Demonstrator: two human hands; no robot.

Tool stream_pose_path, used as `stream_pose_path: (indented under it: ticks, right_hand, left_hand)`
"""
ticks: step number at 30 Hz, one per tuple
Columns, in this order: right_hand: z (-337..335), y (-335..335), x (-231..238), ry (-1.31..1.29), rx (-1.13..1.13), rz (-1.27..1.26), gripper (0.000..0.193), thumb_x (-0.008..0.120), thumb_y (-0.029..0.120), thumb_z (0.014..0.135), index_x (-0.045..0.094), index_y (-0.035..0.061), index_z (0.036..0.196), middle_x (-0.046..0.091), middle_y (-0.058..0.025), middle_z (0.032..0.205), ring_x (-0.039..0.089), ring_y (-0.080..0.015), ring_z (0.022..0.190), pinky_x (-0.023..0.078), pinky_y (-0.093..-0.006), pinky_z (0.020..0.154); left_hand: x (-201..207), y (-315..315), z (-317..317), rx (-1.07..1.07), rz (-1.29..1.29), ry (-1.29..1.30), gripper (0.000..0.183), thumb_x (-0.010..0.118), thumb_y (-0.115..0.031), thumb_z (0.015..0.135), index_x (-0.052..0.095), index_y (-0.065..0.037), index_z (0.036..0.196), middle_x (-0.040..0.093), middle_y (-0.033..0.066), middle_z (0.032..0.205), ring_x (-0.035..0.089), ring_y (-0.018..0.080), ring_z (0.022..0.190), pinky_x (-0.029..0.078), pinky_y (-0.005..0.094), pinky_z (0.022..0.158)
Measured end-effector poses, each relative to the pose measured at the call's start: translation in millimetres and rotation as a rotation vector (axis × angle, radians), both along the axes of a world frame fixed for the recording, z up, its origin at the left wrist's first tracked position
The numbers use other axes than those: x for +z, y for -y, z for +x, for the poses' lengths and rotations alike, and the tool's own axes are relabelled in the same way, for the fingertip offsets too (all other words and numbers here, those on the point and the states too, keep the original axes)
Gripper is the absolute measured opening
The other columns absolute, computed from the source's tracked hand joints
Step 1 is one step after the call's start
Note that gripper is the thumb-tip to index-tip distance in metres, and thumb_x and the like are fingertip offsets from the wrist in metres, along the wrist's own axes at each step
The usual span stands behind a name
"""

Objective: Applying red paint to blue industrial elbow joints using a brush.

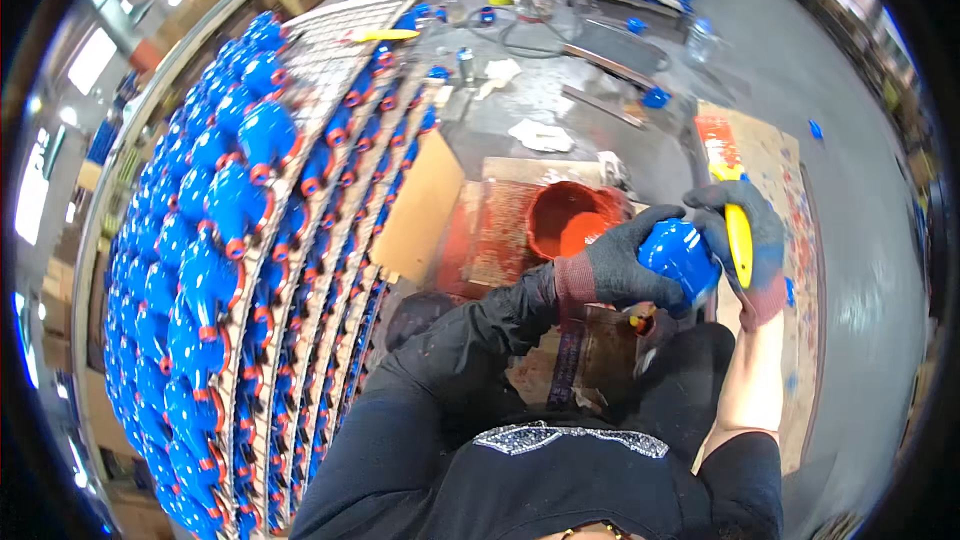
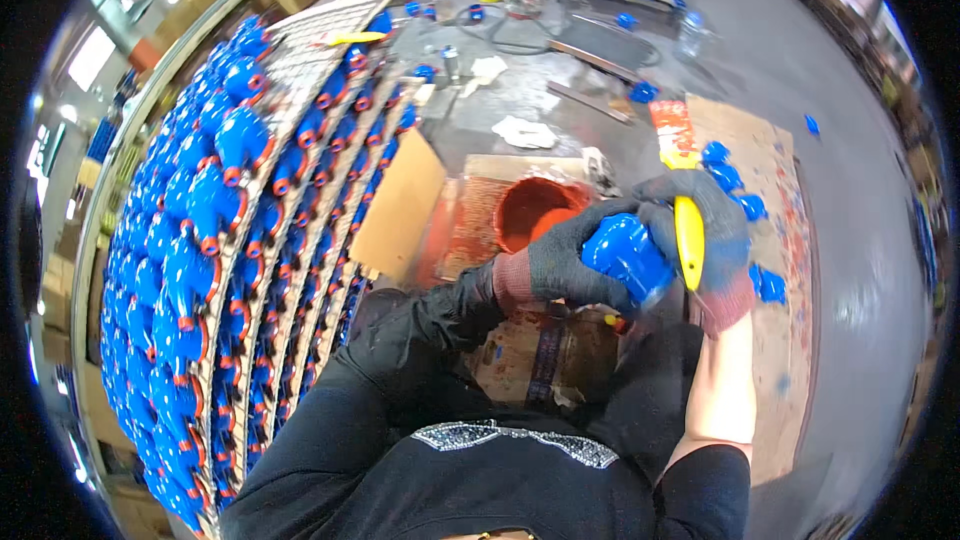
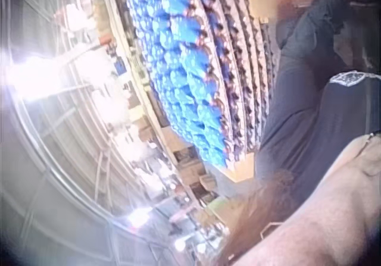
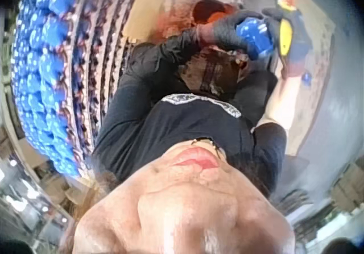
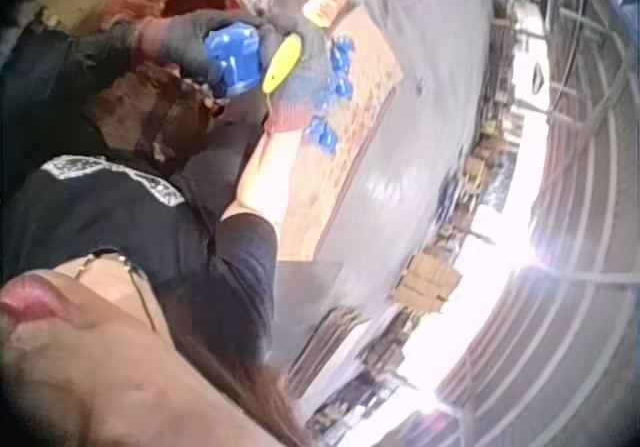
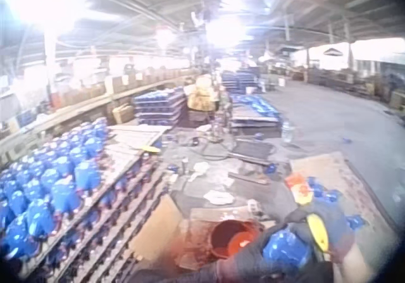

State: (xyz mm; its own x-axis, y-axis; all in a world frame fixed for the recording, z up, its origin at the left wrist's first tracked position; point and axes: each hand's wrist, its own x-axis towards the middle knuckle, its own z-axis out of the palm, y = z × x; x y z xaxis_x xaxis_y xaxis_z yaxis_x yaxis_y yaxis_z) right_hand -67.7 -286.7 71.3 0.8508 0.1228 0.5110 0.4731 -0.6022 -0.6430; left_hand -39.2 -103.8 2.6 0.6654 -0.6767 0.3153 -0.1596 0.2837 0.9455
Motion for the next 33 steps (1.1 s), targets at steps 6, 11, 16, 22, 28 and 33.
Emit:
stream_pose_path:
  ticks: [6,11,16,22,28,33]
  right_hand:
    - [60.5,-48.8,-35.9,-0.155,-0.088,0.214,0.022,0.059,-0.001,0.087,0.062,0.0054,0.107,0.064,-0.0039,0.092,0.060,-0.0112,0.076,0.048,-0.0231,0.066]
    - [75.3,-55.2,-98.3,-0.143,0.081,-0.139,0.031,0.070,0.020,0.082,0.066,0.0027,0.108,0.068,-0.0085,0.101,0.063,-0.0173,0.091,0.049,-0.0294,0.081]
    - [90.8,-75.3,-174.0,-0.587,0.074,0.125,0.026,0.072,0.020,0.081,0.067,0.0038,0.100,0.068,-0.0049,0.092,0.062,-0.0131,0.083,0.049,-0.0281,0.077]
    - [105.1,-86.4,-233.3,-0.639,0.128,0.068,0.022,0.069,0.013,0.080,0.065,0.0035,0.100,0.069,-0.0072,0.092,0.064,-0.0164,0.083,0.050,-0.0295,0.076]
    - [85.9,-65.1,-216.4,-0.582,0.207,-0.066,0.020,0.067,0.007,0.077,0.066,0.0064,0.097,0.068,-0.0088,0.091,0.064,-0.0181,0.085,0.050,-0.0317,0.078]
    - [68.0,-61.8,-180.9,-0.662,0.241,-0.022,0.019,0.067,0.003,0.076,0.065,0.0046,0.095,0.067,-0.0064,0.090,0.063,-0.0157,0.084,0.049,-0.0289,0.077]
  left_hand:
    - [-22.1,-50.6,13.9,-0.068,-0.500,-0.765,0.068,0.059,-0.052,0.084,0.045,-0.004,0.131,0.060,0.0109,0.116,0.063,0.0213,0.099,0.056,0.0322,0.079]
    - [-17.7,-108.5,41.6,-0.128,-0.792,-0.728,0.066,0.052,-0.057,0.087,0.045,-0.009,0.131,0.057,0.0137,0.121,0.062,0.0243,0.104,0.059,0.0375,0.075]
    - [-2.7,-125.3,39.4,0.375,-0.795,-0.772,0.054,0.041,-0.055,0.090,0.058,-0.007,0.108,0.066,0.0107,0.090,0.066,0.0248,0.075,0.057,0.0348,0.063]
    - [13.2,-130.4,40.1,0.363,-0.861,-0.568,0.059,0.050,-0.053,0.088,0.051,-0.005,0.123,0.061,0.0155,0.114,0.064,0.0260,0.093,0.057,0.0387,0.074]
    - [-3.8,-134.7,41.7,0.226,-0.862,-0.560,0.061,0.055,-0.053,0.088,0.046,-0.011,0.131,0.056,0.0145,0.124,0.061,0.0275,0.107,0.060,0.0342,0.072]
    - [-12.0,-126.1,47.0,0.189,-0.824,-0.601,0.063,0.061,-0.049,0.086,0.043,-0.010,0.131,0.055,0.0131,0.125,0.062,0.0266,0.104,0.060,0.0318,0.068]
